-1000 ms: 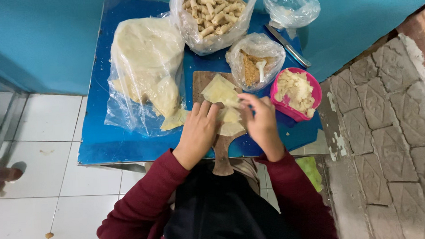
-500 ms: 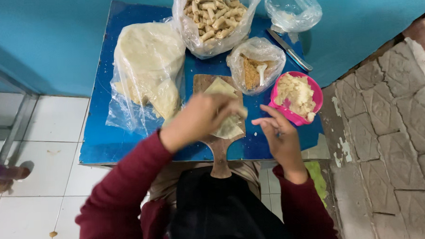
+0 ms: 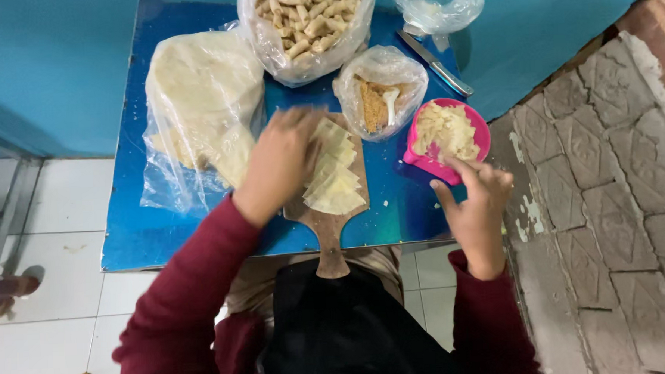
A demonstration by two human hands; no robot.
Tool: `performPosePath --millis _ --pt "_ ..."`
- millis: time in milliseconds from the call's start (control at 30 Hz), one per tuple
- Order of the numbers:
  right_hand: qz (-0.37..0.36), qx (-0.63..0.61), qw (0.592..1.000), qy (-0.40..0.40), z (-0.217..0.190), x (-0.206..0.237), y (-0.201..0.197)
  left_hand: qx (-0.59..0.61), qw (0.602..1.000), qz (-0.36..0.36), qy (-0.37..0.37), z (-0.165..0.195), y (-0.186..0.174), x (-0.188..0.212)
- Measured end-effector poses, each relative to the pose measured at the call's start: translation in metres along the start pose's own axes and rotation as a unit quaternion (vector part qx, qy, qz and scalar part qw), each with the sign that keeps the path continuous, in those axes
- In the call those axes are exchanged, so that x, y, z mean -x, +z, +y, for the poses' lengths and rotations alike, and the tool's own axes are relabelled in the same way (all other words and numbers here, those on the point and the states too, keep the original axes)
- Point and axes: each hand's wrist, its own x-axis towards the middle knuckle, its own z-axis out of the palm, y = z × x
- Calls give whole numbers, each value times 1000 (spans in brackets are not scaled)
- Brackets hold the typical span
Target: The person sits at a small blue table and assembles filled pastries. They take a thin dough wrapper from a stack on a wooden board, spoon brown filling from a plastic bag onto it, fold the wrapper over the filling, and place the folded pastry into a pink container, repeating the cycle.
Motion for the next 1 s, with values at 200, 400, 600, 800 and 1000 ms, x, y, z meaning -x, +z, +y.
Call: performPosePath --millis 200,400,600,800,1000 --pt "-27 19 999 -28 2 -30 16 -11 996 -43 -78 40 -11 50" --pt "-115 65 981 -145 4 -89 63 -20 995 -35 -95 41 2 74" --pt "-164 -24 981 -103 19 -125 90 -1 993 -39 -108 35 0 79" --pt "-100 -146 984 -1 42 -149 114 -13 992 -50 -114 36 0 79" --pt "-38 -102 994 -19 60 -147 125 -26 994 -35 -101 35 -1 83"
